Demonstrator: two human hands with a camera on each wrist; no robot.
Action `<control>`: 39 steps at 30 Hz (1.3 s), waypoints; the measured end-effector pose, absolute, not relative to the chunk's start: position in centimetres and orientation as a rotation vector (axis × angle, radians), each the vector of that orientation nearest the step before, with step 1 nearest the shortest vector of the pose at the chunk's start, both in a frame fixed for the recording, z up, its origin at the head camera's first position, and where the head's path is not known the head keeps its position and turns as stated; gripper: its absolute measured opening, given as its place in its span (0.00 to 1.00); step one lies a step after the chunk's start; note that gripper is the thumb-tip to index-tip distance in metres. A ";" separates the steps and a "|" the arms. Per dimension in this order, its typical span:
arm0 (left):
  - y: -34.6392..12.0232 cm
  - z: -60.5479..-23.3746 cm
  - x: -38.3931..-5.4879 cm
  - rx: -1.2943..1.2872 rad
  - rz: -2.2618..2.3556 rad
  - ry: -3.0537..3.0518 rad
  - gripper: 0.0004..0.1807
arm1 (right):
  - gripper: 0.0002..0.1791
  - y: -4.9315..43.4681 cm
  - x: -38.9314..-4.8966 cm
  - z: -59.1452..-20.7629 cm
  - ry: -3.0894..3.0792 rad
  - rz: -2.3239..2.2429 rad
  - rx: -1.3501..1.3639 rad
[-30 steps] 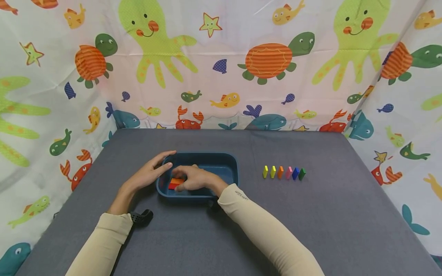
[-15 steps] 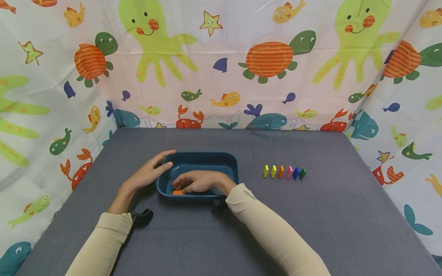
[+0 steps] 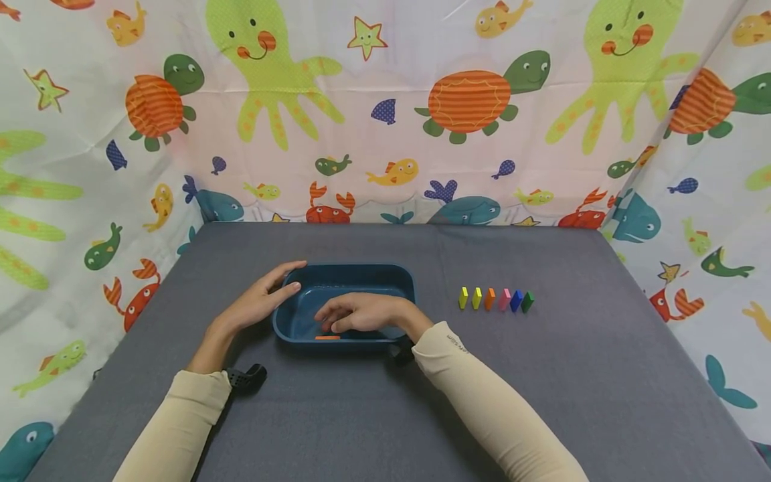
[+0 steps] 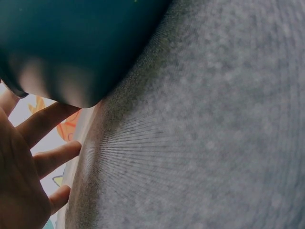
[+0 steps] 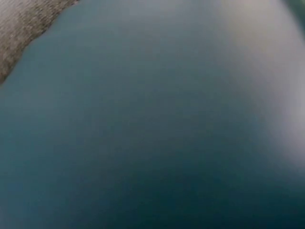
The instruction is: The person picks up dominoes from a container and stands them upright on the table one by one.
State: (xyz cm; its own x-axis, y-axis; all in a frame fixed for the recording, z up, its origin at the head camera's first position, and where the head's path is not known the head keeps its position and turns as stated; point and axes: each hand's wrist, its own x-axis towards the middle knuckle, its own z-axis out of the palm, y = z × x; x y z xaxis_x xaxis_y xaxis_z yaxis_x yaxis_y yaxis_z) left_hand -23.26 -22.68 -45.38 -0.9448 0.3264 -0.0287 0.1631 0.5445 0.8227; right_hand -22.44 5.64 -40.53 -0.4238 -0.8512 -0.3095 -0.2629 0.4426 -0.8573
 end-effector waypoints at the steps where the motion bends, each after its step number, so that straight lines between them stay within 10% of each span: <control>1: -22.7 -45.4 -23.2 0.422 1.356 2.600 0.30 | 0.23 5.6 -22.4 -40.5 1.902 -0.958 -0.938; 39: -22.5 -45.0 -23.2 0.416 1.364 2.594 0.30 | 0.24 6.3 -22.4 -40.8 1.687 -1.088 -0.877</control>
